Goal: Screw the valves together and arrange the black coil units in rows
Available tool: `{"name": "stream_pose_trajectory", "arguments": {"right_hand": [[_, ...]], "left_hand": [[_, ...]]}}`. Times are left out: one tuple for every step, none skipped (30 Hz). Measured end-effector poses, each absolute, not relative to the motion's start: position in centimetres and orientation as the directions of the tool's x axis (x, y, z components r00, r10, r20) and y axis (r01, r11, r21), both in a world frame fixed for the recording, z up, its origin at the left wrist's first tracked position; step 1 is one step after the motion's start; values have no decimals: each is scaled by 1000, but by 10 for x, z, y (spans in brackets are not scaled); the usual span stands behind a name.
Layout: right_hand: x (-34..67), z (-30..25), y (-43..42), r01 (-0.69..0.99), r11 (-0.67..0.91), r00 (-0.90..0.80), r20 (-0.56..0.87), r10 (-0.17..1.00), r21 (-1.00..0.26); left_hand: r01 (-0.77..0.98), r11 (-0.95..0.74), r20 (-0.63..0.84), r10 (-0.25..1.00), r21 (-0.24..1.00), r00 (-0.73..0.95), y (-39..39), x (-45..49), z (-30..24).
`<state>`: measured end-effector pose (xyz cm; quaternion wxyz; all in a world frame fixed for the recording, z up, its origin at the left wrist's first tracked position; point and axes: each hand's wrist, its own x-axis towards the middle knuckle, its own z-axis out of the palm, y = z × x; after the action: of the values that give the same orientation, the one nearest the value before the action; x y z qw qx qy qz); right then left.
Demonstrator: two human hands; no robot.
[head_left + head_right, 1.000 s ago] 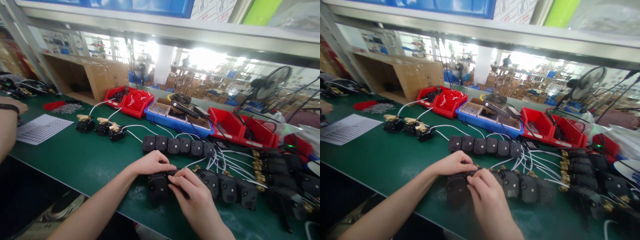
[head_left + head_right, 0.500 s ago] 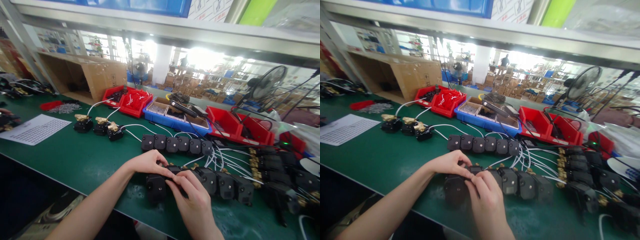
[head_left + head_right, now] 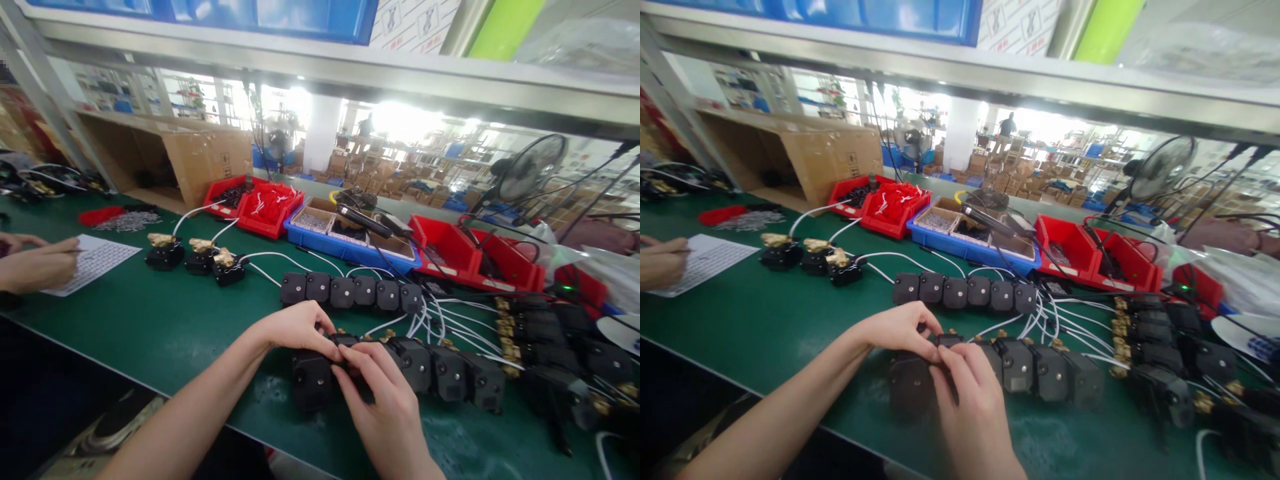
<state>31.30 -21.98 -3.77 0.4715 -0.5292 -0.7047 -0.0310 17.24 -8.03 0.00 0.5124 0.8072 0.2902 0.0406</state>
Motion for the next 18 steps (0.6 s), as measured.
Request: {"name": "stream_pose_trajectory", "arguments": {"right_hand": [[313, -37, -220, 773, 432, 10, 691, 723, -464], [314, -36, -221, 770, 425, 20, 683, 730, -476], [313, -36, -221, 764, 418, 33, 677, 736, -491], [313, -35, -221, 757, 412, 46, 671, 740, -507], [312, -35, -222, 749, 406, 59, 662, 747, -524], [312, -35, -222, 738, 399, 71, 651, 755, -544], [311, -35, -222, 727, 396, 80, 641, 763, -562], [310, -34, -222, 717, 394, 85, 633, 769, -576], [310, -35, -222, 711, 389, 91, 625, 775, -586], [310, -35, -222, 709, 382, 93, 616, 783, -592], [310, -36, -222, 713, 374, 94, 609, 788, -594], [310, -37, -222, 721, 364, 94, 603, 792, -590], [310, -38, -222, 733, 350, 97, 599, 794, -583], [311, -39, -222, 747, 337, 102, 600, 794, -573], [311, -40, -222, 758, 329, 100, 599, 795, -563], [312, -41, -222, 765, 326, 93, 596, 798, -556], [313, -41, -222, 767, 323, 87, 589, 804, -554], [314, -40, -222, 764, 326, 74, 578, 813, -556]], "left_hand": [[427, -305, -232, 511, 851, 827, -80, 172, 0], [426, -303, -234, 507, 853, 830, -79, 172, 0], [421, -302, -235, 498, 856, 835, -78, 171, -1], [413, -297, -237, 484, 861, 843, -77, 169, -1], [404, -287, -242, 466, 869, 851, -76, 167, -2], [397, -270, -250, 448, 877, 858, -75, 165, -3], [393, -249, -261, 433, 885, 863, -75, 163, -5], [390, -226, -272, 422, 893, 865, -74, 161, -6], [389, -206, -279, 417, 898, 865, -74, 160, -7], [387, -193, -281, 419, 902, 863, -74, 160, -7], [383, -189, -276, 428, 904, 861, -74, 160, -8], [380, -190, -268, 438, 905, 858, -74, 161, -8], [378, -190, -263, 447, 906, 855, -74, 162, -8], [380, -189, -263, 455, 905, 851, -73, 163, -9], [385, -184, -267, 460, 904, 847, -73, 165, -9], [390, -176, -273, 464, 904, 843, -73, 166, -9], [394, -168, -278, 468, 904, 839, -73, 167, -9], [396, -163, -280, 473, 904, 835, -74, 167, -9]]}}
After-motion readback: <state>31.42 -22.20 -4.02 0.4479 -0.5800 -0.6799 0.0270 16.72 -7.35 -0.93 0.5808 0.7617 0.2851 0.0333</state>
